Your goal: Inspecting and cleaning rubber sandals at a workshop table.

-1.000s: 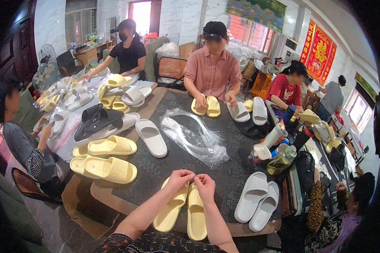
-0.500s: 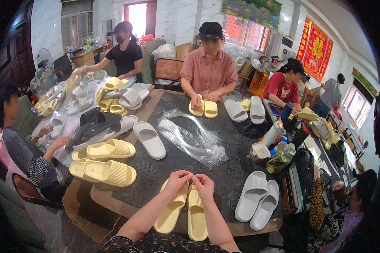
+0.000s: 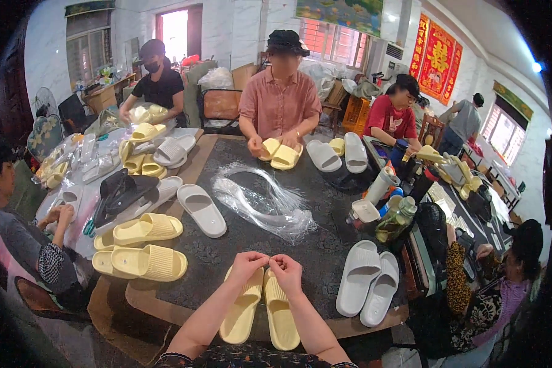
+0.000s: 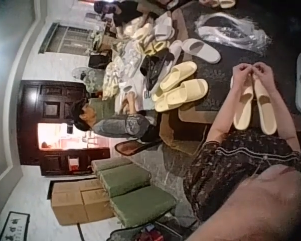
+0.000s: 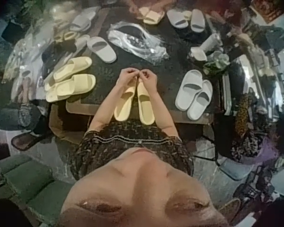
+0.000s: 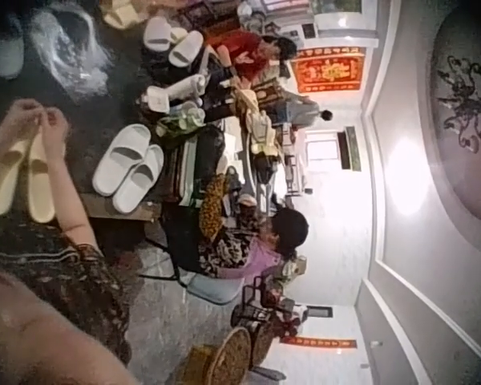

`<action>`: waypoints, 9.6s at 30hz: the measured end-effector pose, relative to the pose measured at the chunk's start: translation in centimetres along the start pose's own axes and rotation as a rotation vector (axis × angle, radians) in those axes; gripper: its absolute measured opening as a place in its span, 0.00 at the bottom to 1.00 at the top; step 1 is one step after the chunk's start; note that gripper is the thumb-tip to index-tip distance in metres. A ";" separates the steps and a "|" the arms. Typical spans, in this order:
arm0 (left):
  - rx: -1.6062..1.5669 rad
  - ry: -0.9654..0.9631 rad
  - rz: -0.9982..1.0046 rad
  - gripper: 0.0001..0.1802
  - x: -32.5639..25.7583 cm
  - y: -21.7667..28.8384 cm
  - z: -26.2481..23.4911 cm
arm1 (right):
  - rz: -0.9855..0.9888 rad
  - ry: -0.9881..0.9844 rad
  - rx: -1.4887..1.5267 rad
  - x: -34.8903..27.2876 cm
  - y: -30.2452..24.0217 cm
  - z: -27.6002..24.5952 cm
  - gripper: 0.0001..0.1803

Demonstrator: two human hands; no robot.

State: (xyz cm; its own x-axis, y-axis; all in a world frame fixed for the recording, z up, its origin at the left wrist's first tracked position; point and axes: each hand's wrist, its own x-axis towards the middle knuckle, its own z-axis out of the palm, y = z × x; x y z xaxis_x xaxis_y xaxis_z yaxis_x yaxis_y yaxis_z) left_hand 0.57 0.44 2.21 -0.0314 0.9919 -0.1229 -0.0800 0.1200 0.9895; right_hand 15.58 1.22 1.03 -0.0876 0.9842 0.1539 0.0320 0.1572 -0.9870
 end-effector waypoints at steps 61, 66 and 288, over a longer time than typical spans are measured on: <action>-0.146 0.046 -0.031 0.08 -0.6 0.0 0.5 | 0.020 0.026 0.012 0.5 1.1 0.5 0.05; -0.250 0.078 -0.005 0.08 -0.3 -0.7 0.4 | -0.008 0.020 0.005 0.3 1.0 0.4 0.05; 0.752 0.022 0.406 0.09 1.9 -0.1 -1.3 | 0.066 0.230 -0.247 2.9 4.8 -2.3 0.08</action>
State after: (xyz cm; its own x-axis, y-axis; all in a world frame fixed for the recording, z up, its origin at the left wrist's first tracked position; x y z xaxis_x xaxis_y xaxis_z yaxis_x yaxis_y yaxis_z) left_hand -0.74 2.29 1.79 0.0651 0.9639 0.2581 0.6238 -0.2412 0.7434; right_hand 17.72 5.04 -3.15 0.1481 0.9811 0.1245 0.2732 0.0804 -0.9586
